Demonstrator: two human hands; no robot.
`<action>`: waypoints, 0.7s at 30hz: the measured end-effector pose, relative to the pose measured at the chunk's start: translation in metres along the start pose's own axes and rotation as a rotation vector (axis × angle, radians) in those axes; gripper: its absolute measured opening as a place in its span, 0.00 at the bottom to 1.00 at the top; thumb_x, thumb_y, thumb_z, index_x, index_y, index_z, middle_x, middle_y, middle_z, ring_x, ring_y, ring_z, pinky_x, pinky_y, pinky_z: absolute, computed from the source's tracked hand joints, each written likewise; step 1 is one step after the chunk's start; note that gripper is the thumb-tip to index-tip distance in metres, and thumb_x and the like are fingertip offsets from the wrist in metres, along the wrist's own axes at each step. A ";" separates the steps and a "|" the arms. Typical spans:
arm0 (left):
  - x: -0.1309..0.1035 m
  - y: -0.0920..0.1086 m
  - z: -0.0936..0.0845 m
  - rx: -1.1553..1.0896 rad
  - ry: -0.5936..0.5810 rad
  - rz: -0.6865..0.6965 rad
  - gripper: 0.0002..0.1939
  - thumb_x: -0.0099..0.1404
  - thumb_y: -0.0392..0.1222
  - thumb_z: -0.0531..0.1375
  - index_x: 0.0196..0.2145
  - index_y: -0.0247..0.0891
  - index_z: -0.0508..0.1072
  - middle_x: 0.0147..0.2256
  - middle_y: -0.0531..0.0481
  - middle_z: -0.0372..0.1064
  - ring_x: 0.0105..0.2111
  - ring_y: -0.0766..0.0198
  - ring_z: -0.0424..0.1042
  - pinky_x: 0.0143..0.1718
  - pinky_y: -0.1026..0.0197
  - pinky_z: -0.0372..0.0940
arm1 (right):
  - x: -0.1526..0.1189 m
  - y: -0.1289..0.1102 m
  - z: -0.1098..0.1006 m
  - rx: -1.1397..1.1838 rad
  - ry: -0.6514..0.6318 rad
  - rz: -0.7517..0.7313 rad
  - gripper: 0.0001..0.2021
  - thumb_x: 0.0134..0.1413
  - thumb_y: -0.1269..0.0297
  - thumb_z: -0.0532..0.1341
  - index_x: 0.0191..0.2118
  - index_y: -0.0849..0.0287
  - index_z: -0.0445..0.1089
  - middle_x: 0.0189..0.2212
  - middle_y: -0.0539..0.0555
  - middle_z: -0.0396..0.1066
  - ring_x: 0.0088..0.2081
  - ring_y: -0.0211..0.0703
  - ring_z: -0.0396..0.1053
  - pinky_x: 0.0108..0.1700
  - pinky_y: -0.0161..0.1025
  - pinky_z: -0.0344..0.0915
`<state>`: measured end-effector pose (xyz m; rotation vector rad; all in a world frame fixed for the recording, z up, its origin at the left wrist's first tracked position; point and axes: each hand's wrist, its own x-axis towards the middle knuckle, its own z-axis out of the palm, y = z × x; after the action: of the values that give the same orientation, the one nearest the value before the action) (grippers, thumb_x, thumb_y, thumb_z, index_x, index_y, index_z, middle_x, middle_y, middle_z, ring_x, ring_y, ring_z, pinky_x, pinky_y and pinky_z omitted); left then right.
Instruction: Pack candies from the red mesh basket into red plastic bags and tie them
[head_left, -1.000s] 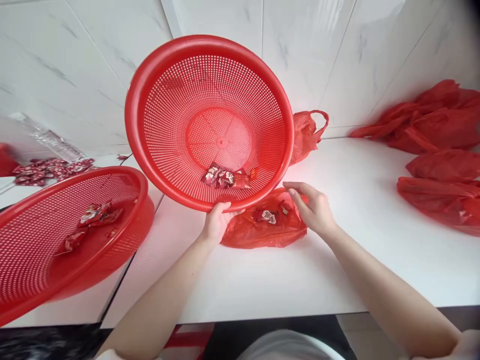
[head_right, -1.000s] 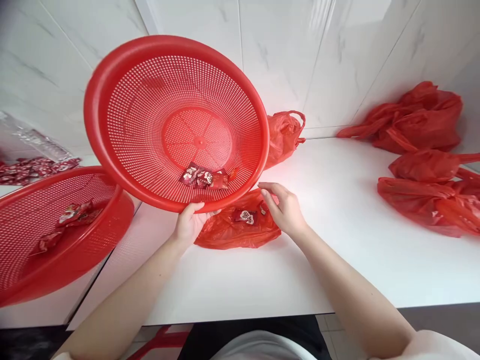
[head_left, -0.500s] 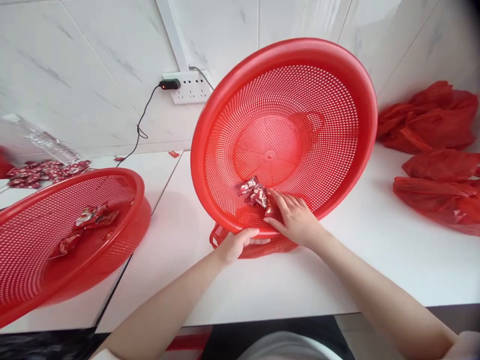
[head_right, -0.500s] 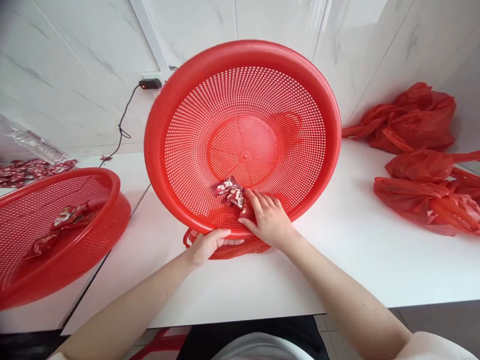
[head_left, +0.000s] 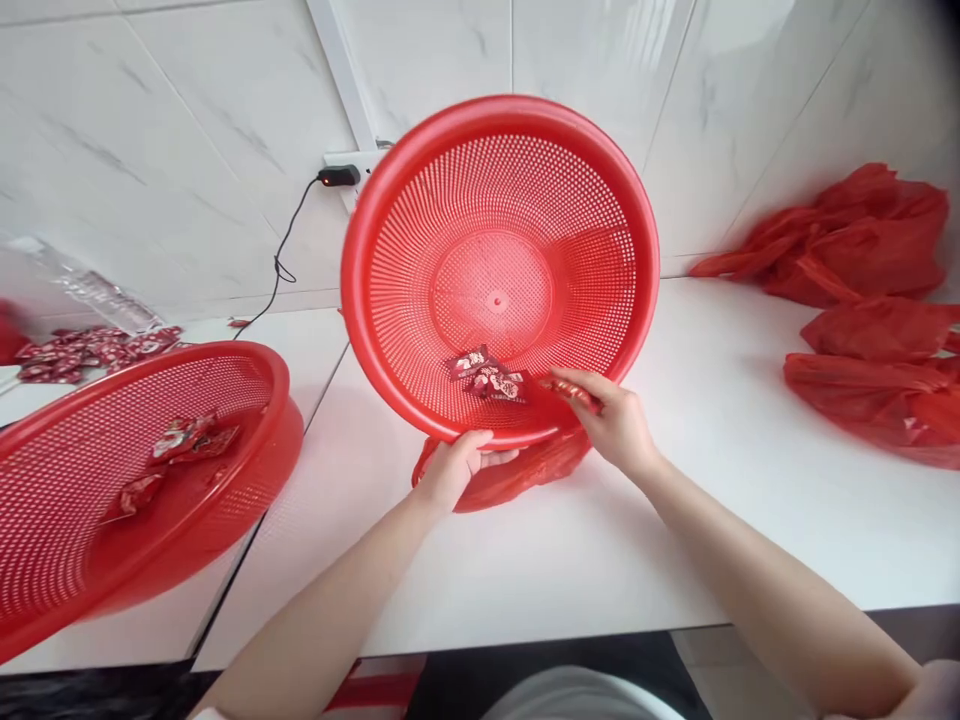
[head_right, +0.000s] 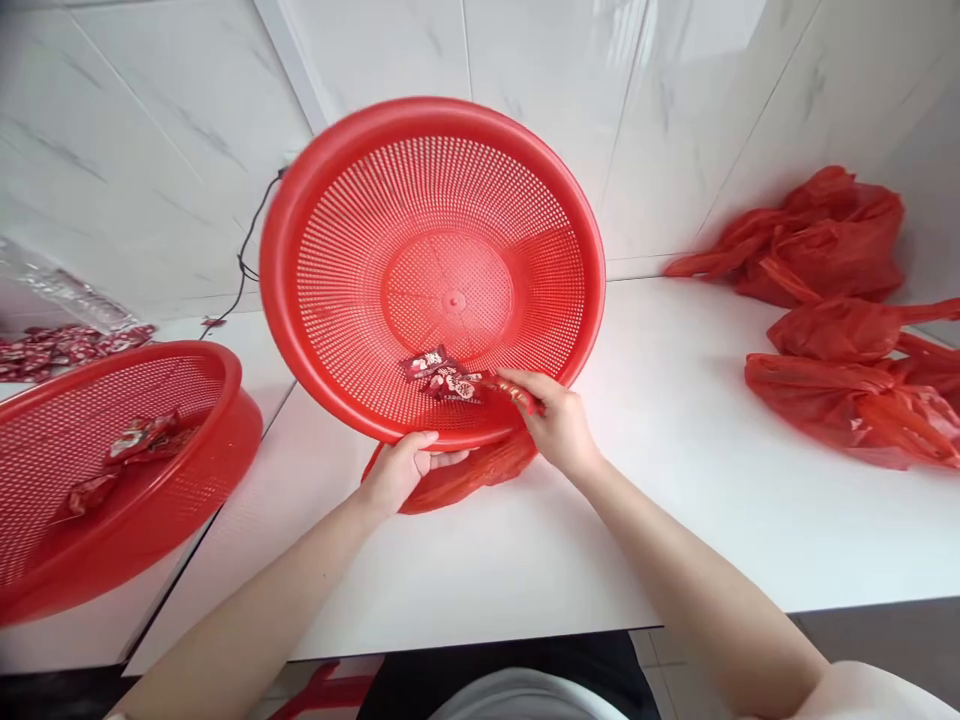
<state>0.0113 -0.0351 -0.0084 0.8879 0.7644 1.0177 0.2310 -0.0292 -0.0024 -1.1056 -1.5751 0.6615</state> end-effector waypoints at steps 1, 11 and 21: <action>0.002 0.004 -0.003 0.003 0.024 0.026 0.12 0.58 0.38 0.61 0.39 0.30 0.76 0.41 0.38 0.76 0.47 0.45 0.72 0.47 0.43 0.69 | 0.001 -0.002 0.000 0.116 0.025 0.077 0.15 0.58 0.62 0.58 0.51 0.53 0.71 0.46 0.52 0.75 0.48 0.48 0.73 0.54 0.48 0.69; 0.016 0.042 -0.033 -0.035 0.291 0.254 0.11 0.52 0.37 0.60 0.35 0.34 0.72 0.38 0.44 0.76 0.43 0.52 0.74 0.45 0.49 0.70 | -0.002 0.000 0.009 0.462 -0.092 0.380 0.18 0.49 0.58 0.66 0.48 0.50 0.74 0.49 0.49 0.74 0.48 0.53 0.73 0.53 0.58 0.70; 0.023 0.043 -0.049 -0.056 0.365 0.143 0.09 0.49 0.38 0.58 0.29 0.31 0.71 0.32 0.40 0.76 0.37 0.53 0.76 0.41 0.52 0.72 | -0.001 -0.003 0.011 0.433 -0.261 0.557 0.15 0.46 0.52 0.67 0.35 0.58 0.77 0.33 0.55 0.79 0.38 0.54 0.77 0.44 0.51 0.74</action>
<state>-0.0392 0.0099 0.0055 0.7239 0.9828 1.3430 0.2194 -0.0299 -0.0039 -1.1558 -1.2373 1.4946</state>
